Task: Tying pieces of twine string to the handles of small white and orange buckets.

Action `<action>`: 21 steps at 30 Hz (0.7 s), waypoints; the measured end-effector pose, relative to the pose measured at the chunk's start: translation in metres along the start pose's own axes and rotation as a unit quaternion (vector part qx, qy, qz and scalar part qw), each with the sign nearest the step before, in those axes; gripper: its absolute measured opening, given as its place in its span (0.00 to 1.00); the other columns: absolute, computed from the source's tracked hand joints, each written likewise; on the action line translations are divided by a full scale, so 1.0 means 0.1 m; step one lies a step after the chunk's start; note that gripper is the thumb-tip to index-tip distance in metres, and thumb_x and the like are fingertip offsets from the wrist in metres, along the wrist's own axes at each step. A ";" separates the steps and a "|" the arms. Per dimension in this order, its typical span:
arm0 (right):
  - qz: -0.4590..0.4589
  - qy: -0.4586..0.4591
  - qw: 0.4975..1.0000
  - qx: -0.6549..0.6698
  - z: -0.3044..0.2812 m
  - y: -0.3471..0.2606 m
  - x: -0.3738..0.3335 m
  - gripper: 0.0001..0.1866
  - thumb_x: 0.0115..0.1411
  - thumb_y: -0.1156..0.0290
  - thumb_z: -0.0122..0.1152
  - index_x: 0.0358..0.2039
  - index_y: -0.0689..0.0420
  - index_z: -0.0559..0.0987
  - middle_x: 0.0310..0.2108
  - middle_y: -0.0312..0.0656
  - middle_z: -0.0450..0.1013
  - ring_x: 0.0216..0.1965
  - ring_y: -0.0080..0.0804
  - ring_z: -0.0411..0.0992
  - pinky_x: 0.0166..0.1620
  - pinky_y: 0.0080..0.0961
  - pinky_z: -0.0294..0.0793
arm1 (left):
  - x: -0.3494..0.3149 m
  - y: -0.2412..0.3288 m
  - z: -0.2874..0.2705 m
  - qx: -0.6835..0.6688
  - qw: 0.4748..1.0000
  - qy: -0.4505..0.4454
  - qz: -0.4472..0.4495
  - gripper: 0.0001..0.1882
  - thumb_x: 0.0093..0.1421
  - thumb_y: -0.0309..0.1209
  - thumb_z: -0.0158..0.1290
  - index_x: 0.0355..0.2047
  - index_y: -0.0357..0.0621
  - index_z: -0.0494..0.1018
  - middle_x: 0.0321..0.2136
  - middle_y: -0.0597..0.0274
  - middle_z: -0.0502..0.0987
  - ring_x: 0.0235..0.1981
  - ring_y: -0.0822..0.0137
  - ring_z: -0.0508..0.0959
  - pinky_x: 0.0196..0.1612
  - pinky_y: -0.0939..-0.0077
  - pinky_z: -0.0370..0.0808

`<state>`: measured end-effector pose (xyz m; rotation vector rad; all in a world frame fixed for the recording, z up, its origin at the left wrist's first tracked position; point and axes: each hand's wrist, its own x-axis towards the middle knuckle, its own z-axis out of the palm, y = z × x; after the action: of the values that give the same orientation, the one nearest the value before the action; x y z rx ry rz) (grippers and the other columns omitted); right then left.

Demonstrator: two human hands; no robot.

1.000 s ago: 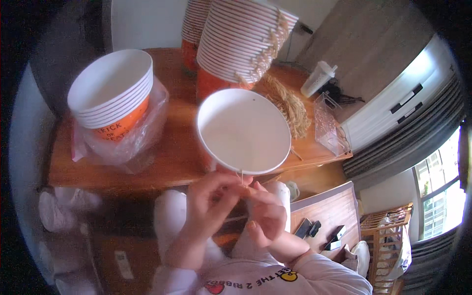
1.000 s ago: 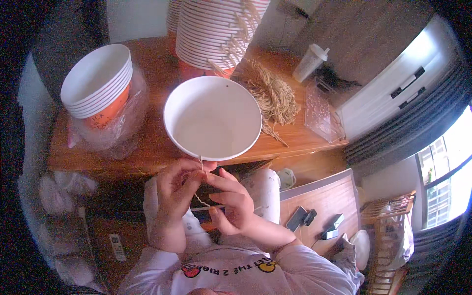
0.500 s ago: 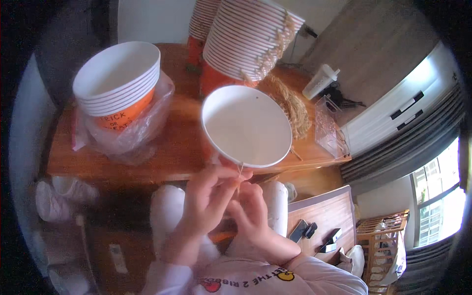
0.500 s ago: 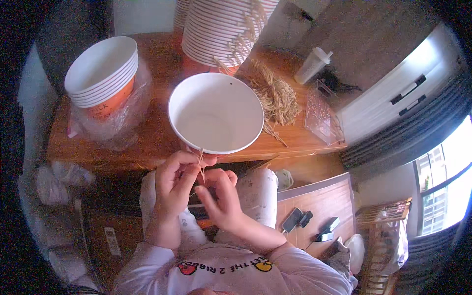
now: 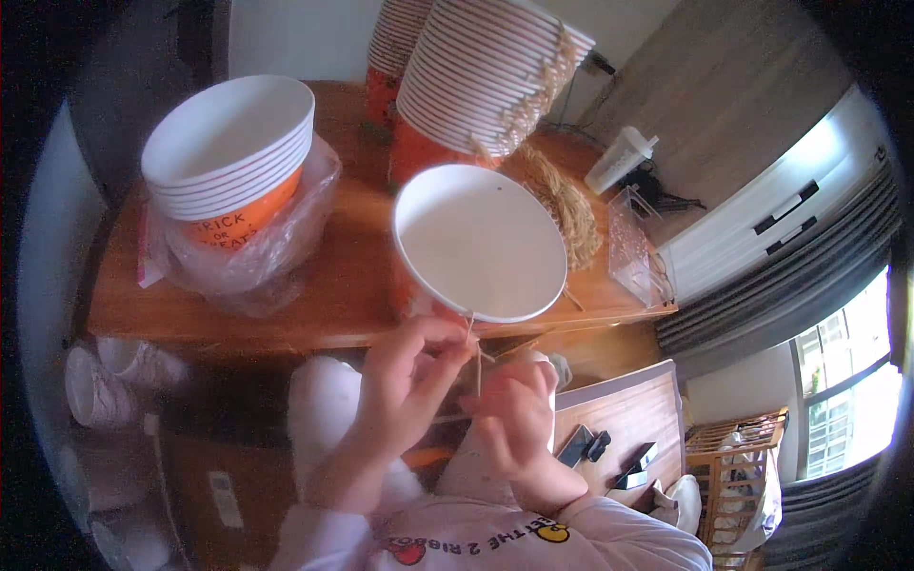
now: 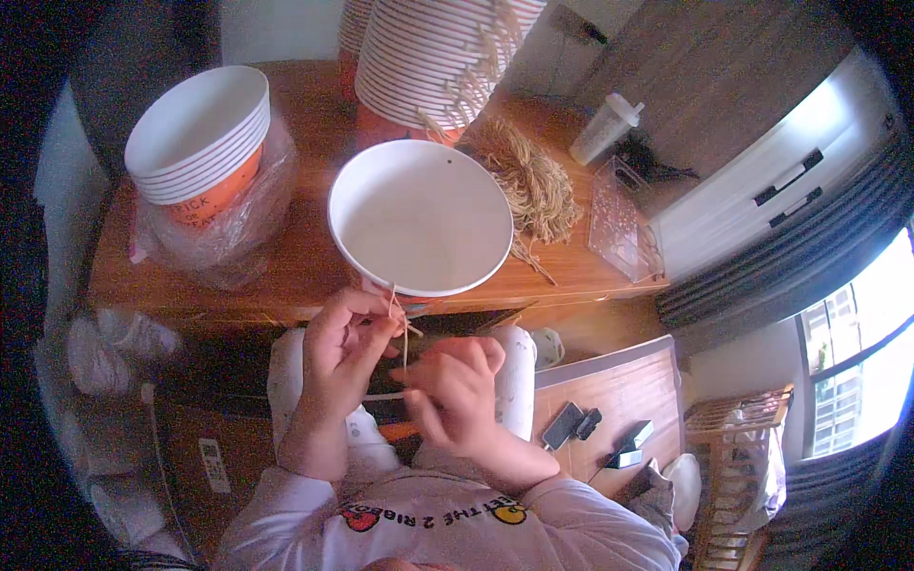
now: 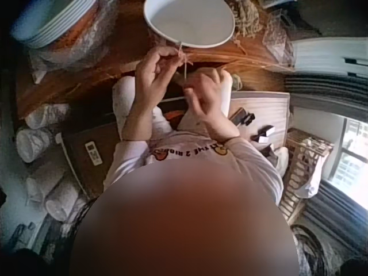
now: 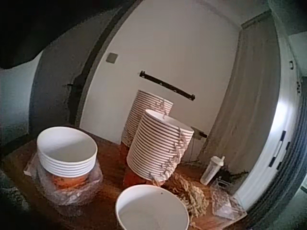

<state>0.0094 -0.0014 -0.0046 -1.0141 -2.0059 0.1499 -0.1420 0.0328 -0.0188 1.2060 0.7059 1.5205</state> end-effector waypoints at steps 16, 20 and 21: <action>0.033 0.105 0.990 -0.094 0.07 0.07 0.25 0.14 0.43 0.73 0.71 0.34 0.52 0.81 0.31 0.33 0.76 0.34 0.34 0.69 0.43 0.32 0.61 | 0.03 -0.01 -0.02 0.021 0.999 -0.006 0.025 0.03 0.62 0.23 0.52 0.37 0.38 0.70 0.34 0.64 0.75 0.34 0.77 0.74 0.39 0.83 0.71; 0.026 0.105 0.992 -0.066 0.08 0.05 0.26 0.12 0.43 0.76 0.70 0.31 0.51 0.82 0.30 0.33 0.76 0.33 0.33 0.69 0.41 0.31 0.61 | 0.02 0.00 -0.08 0.023 0.999 -0.020 0.032 0.06 0.61 0.24 0.54 0.38 0.37 0.72 0.35 0.59 0.78 0.35 0.75 0.77 0.37 0.82 0.74; 0.026 0.104 0.992 -0.065 0.09 0.06 0.26 0.12 0.43 0.76 0.70 0.31 0.51 0.82 0.30 0.33 0.76 0.33 0.33 0.69 0.41 0.31 0.61 | 0.03 -0.01 -0.10 0.043 0.998 -0.031 0.046 0.06 0.61 0.24 0.55 0.38 0.37 0.72 0.36 0.59 0.78 0.34 0.75 0.77 0.35 0.82 0.73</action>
<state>-0.0013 0.0232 0.0039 -1.1184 -1.8193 -0.0581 -0.1504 0.0371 -0.0222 1.3603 0.6882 1.5336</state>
